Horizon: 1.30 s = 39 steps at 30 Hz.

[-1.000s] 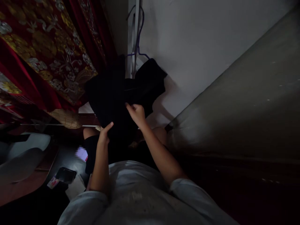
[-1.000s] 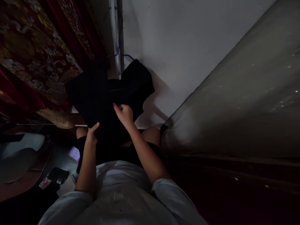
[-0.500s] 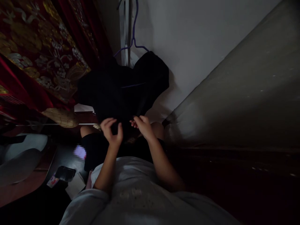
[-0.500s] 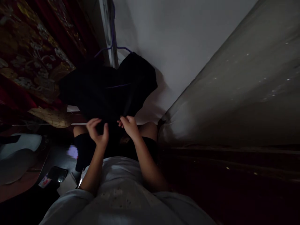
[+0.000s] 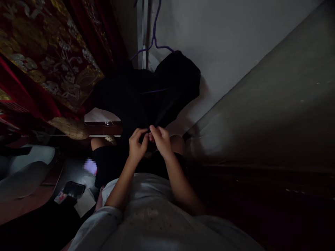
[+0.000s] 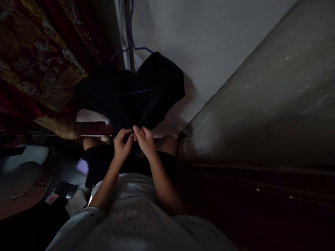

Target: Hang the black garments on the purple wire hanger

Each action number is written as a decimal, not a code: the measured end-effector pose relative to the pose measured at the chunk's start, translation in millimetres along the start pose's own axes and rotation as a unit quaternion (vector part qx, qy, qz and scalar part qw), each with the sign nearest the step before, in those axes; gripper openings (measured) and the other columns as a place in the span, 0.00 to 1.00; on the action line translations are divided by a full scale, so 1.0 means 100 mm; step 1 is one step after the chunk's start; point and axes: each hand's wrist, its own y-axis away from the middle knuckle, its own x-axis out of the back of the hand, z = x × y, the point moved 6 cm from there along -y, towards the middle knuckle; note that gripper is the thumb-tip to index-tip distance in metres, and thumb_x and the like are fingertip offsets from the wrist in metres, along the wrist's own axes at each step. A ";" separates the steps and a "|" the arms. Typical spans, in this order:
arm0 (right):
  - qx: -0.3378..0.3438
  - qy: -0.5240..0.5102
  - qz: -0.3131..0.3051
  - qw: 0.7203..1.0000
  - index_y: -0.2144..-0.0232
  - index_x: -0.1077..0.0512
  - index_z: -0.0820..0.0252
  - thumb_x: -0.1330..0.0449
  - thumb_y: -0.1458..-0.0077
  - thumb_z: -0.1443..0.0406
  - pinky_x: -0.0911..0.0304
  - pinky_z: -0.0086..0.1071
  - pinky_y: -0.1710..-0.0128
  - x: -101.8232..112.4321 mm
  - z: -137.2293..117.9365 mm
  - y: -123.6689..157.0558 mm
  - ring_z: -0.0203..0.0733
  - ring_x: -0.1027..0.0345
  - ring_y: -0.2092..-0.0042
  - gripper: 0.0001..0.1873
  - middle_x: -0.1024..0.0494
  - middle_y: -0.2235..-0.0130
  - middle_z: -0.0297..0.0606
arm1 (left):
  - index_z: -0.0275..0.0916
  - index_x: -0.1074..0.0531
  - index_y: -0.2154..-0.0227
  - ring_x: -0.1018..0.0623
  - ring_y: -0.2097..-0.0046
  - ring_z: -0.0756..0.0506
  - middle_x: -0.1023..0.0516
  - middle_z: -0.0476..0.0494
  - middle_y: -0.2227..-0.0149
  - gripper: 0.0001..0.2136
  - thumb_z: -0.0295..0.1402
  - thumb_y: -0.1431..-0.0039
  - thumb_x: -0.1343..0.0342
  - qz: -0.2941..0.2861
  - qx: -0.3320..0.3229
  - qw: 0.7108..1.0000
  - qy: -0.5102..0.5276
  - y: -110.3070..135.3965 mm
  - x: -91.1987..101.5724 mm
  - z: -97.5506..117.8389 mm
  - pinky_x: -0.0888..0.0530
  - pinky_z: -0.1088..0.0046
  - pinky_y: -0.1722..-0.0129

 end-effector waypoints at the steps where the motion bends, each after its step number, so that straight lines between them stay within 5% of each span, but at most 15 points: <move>1: 0.009 0.005 -0.008 1.000 0.77 0.37 0.58 0.37 0.45 0.42 0.42 0.28 0.73 0.01 -0.04 0.01 0.31 0.39 0.75 0.28 0.33 0.79 0.30 | 0.37 0.24 0.60 0.23 0.59 0.47 0.22 0.44 0.63 0.04 0.28 0.32 0.43 0.004 -0.001 1.000 0.001 0.00 0.00 0.03 0.27 0.72 0.57; 7: 0.028 0.052 -0.108 0.992 0.72 0.33 0.59 0.37 0.42 0.47 0.41 0.28 0.71 0.00 -0.18 0.05 0.33 0.37 0.72 0.22 0.31 0.76 0.30 | 0.37 0.24 0.63 0.23 0.62 0.47 0.23 0.45 0.66 0.06 0.31 0.30 0.44 0.029 0.012 0.999 -0.036 0.03 0.05 0.04 0.28 0.72 0.59; 11: 0.013 0.054 -0.098 0.994 0.70 0.30 0.59 0.37 0.44 0.51 0.41 0.28 0.70 -0.03 -0.14 0.03 0.33 0.37 0.72 0.18 0.30 0.75 0.30 | 0.37 0.25 0.63 0.23 0.61 0.46 0.23 0.44 0.65 0.06 0.31 0.30 0.44 0.027 0.010 0.998 -0.051 0.00 0.12 -0.04 0.28 0.72 0.58; 18: -0.148 -0.071 -0.137 0.977 0.77 0.32 0.60 0.36 0.53 0.51 0.53 0.26 0.79 -0.32 0.02 0.05 0.29 0.44 0.79 0.18 0.33 0.81 0.30 | 0.37 0.27 0.63 0.23 0.62 0.46 0.24 0.45 0.66 0.08 0.34 0.29 0.46 0.045 0.048 0.995 -0.071 0.03 0.22 -0.22 0.28 0.71 0.59; 21: -0.162 -0.088 -0.145 0.972 0.76 0.29 0.62 0.35 0.56 0.50 0.58 0.26 0.81 -0.39 -0.01 -0.01 0.28 0.47 0.81 0.19 0.32 0.82 0.31 | 0.38 0.28 0.64 0.23 0.62 0.46 0.25 0.45 0.66 0.09 0.36 0.28 0.48 0.041 0.055 0.996 -0.065 0.04 0.23 -0.27 0.28 0.71 0.59; 25: -0.104 -0.093 -0.098 0.985 0.73 0.26 0.63 0.33 0.54 0.51 0.58 0.25 0.83 -0.38 -0.30 -0.35 0.27 0.46 0.82 0.20 0.28 0.80 0.33 | 0.38 0.30 0.63 0.24 0.62 0.45 0.25 0.44 0.65 0.09 0.36 0.27 0.49 0.025 0.047 0.996 -0.076 -0.02 0.22 -0.34 0.29 0.71 0.59; 30: 0.009 -0.106 0.002 0.994 0.73 0.32 0.62 0.37 0.40 0.50 0.61 0.22 0.84 -0.24 -1.12 -0.96 0.23 0.47 0.83 0.22 0.32 0.80 0.29 | 0.38 0.32 0.65 0.27 0.64 0.46 0.28 0.45 0.67 0.10 0.35 0.28 0.50 -0.002 0.039 0.995 -0.087 -0.04 0.13 -0.58 0.32 0.72 0.61; 34: 0.097 -0.078 -0.018 0.992 0.70 0.33 0.62 0.46 0.34 0.46 0.59 0.19 0.84 -0.34 -1.54 -1.01 0.22 0.45 0.83 0.26 0.30 0.78 0.29 | 0.38 0.32 0.66 0.27 0.65 0.46 0.28 0.46 0.68 0.11 0.37 0.27 0.49 -0.023 0.063 0.996 -0.063 -0.06 0.03 -0.76 0.32 0.72 0.62; 37: 0.170 -0.045 -0.049 0.983 0.68 0.33 0.61 0.44 0.34 0.48 0.53 0.19 0.83 -0.45 -1.59 -0.82 0.23 0.42 0.82 0.22 0.29 0.77 0.28 | 0.38 0.28 0.61 0.24 0.61 0.45 0.24 0.42 0.63 0.11 0.40 0.28 0.46 -0.039 0.055 0.997 -0.042 -0.25 0.02 -0.61 0.29 0.69 0.58; 39: 0.200 -0.045 -0.045 0.978 0.69 0.33 0.61 0.43 0.33 0.53 0.51 0.20 0.82 -0.44 -1.59 -0.74 0.24 0.43 0.83 0.18 0.28 0.78 0.28 | 0.39 0.28 0.51 0.23 0.58 0.44 0.23 0.41 0.57 0.12 0.42 0.29 0.44 -0.038 0.007 0.999 -0.025 -0.51 0.07 -0.30 0.27 0.67 0.54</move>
